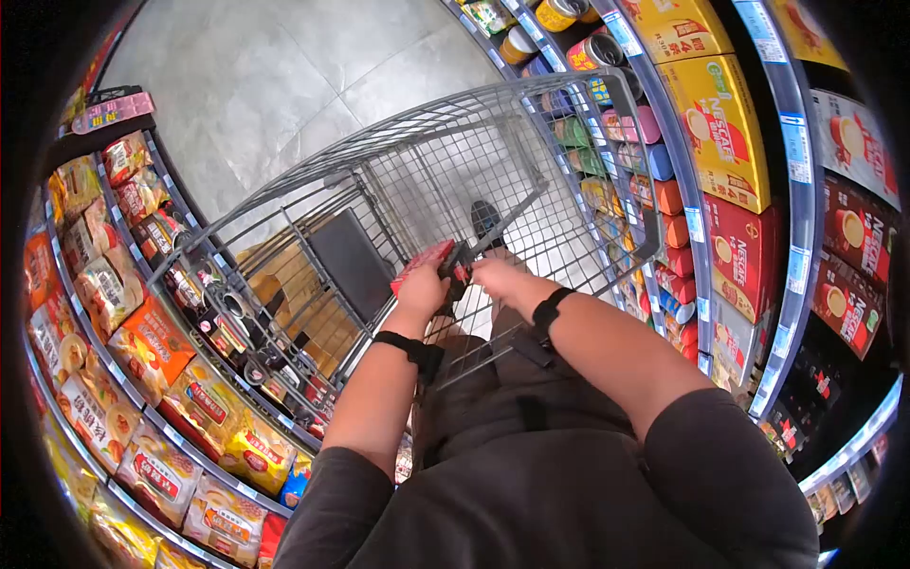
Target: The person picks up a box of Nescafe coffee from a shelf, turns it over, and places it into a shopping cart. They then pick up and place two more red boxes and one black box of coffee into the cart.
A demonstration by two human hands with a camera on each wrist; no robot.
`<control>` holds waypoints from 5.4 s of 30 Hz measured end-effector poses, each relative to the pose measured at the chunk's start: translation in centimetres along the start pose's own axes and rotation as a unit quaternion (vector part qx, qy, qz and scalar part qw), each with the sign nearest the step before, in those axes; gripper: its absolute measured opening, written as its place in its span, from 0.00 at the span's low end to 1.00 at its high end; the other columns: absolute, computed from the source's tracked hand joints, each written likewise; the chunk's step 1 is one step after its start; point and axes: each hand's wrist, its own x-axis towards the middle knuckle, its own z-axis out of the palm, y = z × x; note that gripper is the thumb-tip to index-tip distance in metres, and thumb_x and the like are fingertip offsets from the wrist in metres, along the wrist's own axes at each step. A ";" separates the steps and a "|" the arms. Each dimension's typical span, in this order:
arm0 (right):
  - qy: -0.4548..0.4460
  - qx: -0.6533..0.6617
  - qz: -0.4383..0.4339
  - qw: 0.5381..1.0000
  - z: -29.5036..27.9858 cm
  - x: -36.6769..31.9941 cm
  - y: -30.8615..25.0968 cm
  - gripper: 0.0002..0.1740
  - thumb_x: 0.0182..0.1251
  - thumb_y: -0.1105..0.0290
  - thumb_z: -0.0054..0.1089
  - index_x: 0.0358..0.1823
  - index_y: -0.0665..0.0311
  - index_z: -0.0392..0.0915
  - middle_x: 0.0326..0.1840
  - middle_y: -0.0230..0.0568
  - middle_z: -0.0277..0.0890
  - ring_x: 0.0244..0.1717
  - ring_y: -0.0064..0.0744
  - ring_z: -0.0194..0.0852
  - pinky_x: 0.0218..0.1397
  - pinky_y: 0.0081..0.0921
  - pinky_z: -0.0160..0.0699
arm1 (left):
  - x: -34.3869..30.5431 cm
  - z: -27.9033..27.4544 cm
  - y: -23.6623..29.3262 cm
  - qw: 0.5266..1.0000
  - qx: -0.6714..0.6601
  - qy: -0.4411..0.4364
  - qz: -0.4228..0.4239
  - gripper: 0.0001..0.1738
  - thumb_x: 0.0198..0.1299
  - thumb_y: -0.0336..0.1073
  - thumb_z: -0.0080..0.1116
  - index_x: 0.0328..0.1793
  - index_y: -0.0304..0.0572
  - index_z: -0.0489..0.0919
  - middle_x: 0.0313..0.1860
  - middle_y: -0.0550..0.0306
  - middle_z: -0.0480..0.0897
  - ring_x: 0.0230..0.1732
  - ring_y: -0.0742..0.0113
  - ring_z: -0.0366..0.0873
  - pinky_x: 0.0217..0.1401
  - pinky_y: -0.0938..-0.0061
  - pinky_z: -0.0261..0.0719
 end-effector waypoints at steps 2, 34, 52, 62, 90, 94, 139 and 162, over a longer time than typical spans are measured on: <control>-0.012 0.129 -0.049 0.990 -2.5 -1.2 1.1 0.05 0.66 0.69 0.61 0.38 0.60 0.84 0.33 0.30 0.76 0.33 0.21 0.71 0.34 0.26 0.70 | -1.7 -2.2 0.4 0.999 -0.032 0.010 0.031 0.24 0.64 0.40 0.65 0.66 0.43 0.81 0.48 0.39 0.88 0.53 0.43 0.86 0.58 0.54 0.83; 0.356 0.427 -0.203 0.806 5.1 -43.9 25.3 0.21 0.77 0.66 0.53 0.65 0.68 0.75 0.59 0.45 0.82 0.58 0.38 0.84 0.58 0.34 0.85 | -19.0 -11.0 5.8 0.957 -0.059 -0.039 0.281 0.16 0.72 0.30 0.56 0.63 0.39 0.79 0.33 0.56 0.85 0.29 0.71 0.82 0.33 0.73 0.79; 0.472 0.457 -0.278 0.701 2.7 -55.0 45.1 0.21 0.74 0.74 0.49 0.66 0.65 0.75 0.63 0.43 0.81 0.57 0.34 0.84 0.58 0.31 0.81 | -27.1 4.4 37.2 0.852 0.130 -0.107 0.496 0.19 0.65 0.33 0.62 0.62 0.40 0.80 0.45 0.51 0.85 0.35 0.57 0.82 0.44 0.65 0.81; 0.486 0.389 -0.370 0.690 -6.9 -59.6 47.5 0.21 0.72 0.77 0.54 0.65 0.65 0.75 0.60 0.41 0.82 0.54 0.31 0.84 0.56 0.27 0.81 | -31.2 11.2 50.8 0.796 0.112 -0.040 0.593 0.23 0.65 0.29 0.63 0.67 0.38 0.76 0.58 0.47 0.78 0.38 0.58 0.83 0.45 0.67 0.82; 0.589 0.224 -0.386 0.674 -24.4 -66.5 32.8 0.21 0.71 0.79 0.61 0.62 0.71 0.65 0.53 0.46 0.85 0.45 0.19 0.79 0.45 0.21 0.80 | -29.6 12.3 71.9 0.725 0.273 -0.059 0.630 0.27 0.60 0.50 0.72 0.55 0.37 0.81 0.35 0.45 0.86 0.38 0.46 0.85 0.43 0.58 0.83; 0.614 0.183 -0.424 0.640 -23.9 -66.1 32.7 0.30 0.68 0.82 0.62 0.71 0.71 0.64 0.66 0.49 0.76 0.50 0.24 0.83 0.47 0.23 0.82 | -28.9 12.7 71.7 0.734 0.240 -0.113 0.625 0.31 0.55 0.47 0.78 0.56 0.33 0.80 0.39 0.44 0.85 0.39 0.49 0.85 0.42 0.61 0.82; 0.160 0.122 -0.424 0.883 -1.7 -56.2 22.6 0.27 0.75 0.60 0.63 0.68 0.69 0.77 0.42 0.31 0.82 0.36 0.18 0.77 0.39 0.21 0.78 | -41.1 -5.2 30.1 0.898 -0.157 -0.222 0.346 0.43 0.73 0.46 0.61 0.84 0.34 0.56 0.63 0.42 0.79 0.65 0.64 0.74 0.70 0.69 0.70; -0.175 0.082 -0.308 0.932 16.1 -41.4 -4.2 0.35 0.79 0.61 0.58 0.80 0.68 0.59 0.80 0.47 0.64 0.74 0.39 0.70 0.73 0.36 0.74 | -42.0 -20.6 -4.0 0.901 -0.363 0.097 0.216 0.26 0.69 0.39 0.66 0.69 0.40 0.73 0.42 0.63 0.81 0.38 0.78 0.77 0.39 0.78 0.75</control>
